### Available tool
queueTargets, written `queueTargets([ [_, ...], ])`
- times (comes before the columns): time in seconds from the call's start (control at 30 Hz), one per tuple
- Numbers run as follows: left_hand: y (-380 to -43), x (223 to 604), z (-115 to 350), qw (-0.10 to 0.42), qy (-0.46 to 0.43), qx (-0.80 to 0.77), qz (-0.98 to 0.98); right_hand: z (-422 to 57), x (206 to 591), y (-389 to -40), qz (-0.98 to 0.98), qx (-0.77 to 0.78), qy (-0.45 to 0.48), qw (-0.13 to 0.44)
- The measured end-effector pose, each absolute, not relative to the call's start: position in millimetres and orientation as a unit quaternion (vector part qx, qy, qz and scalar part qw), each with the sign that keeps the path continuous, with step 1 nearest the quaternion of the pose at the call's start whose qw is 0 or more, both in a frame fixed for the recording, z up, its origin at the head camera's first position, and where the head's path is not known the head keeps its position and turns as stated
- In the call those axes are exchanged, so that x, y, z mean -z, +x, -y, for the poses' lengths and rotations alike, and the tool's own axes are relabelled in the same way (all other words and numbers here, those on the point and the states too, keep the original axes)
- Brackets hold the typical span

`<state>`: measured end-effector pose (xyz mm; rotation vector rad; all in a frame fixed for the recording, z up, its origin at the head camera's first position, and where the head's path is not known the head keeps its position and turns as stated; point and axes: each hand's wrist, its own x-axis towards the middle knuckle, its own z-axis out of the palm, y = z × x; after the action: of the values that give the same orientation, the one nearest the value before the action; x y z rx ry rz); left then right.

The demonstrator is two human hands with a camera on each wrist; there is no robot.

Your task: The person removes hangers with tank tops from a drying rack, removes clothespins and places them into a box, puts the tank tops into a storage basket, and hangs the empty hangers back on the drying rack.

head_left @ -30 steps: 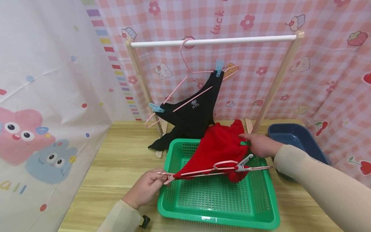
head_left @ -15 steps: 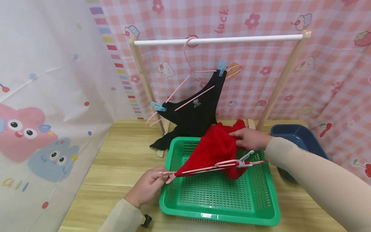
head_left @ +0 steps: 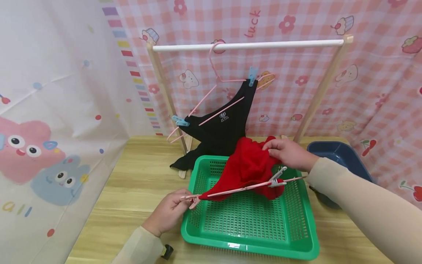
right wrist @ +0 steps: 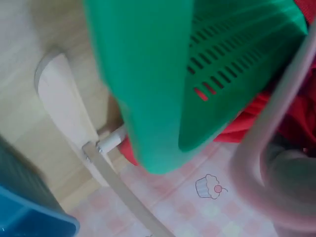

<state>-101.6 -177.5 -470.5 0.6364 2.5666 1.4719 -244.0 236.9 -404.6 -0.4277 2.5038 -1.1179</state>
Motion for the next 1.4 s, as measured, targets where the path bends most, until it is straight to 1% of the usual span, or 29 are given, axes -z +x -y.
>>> queueTargets([
  [0.23,-102,470,177,0.058,0.199,-0.480,-0.853,-241,400,-236,-0.820,0.503,-0.138,0.236],
  [0.37,-101,471,176,0.049,0.202,-0.475,-0.855,-244,401,-236,-0.788,0.532,-0.152,0.271],
  [0.57,-100,472,177,0.050,0.201,-0.467,-0.860,-246,400,-238,-0.781,0.497,-0.174,0.336],
  [0.67,-100,471,177,0.051,0.202,-0.463,-0.861,-244,399,-238,-0.798,0.460,-0.171,0.350],
  [0.77,-100,470,177,0.051,0.205,-0.462,-0.861,-243,399,-238,-0.825,0.421,-0.167,0.338],
  [0.93,-100,470,177,0.055,0.207,-0.467,-0.858,-240,404,-239,-0.893,0.330,-0.154,0.266],
  [1.0,-100,471,178,0.054,0.210,-0.472,-0.855,-240,406,-239,-0.905,0.306,-0.150,0.255],
  [1.23,-101,474,179,0.040,0.227,-0.478,-0.848,-236,412,-241,-0.900,0.266,-0.166,0.302],
  [1.33,-101,475,179,0.038,0.226,-0.475,-0.850,-232,413,-242,-0.899,0.255,-0.178,0.308],
  [1.4,-101,475,178,0.040,0.222,-0.472,-0.852,-230,414,-242,-0.902,0.248,-0.188,0.300],
])
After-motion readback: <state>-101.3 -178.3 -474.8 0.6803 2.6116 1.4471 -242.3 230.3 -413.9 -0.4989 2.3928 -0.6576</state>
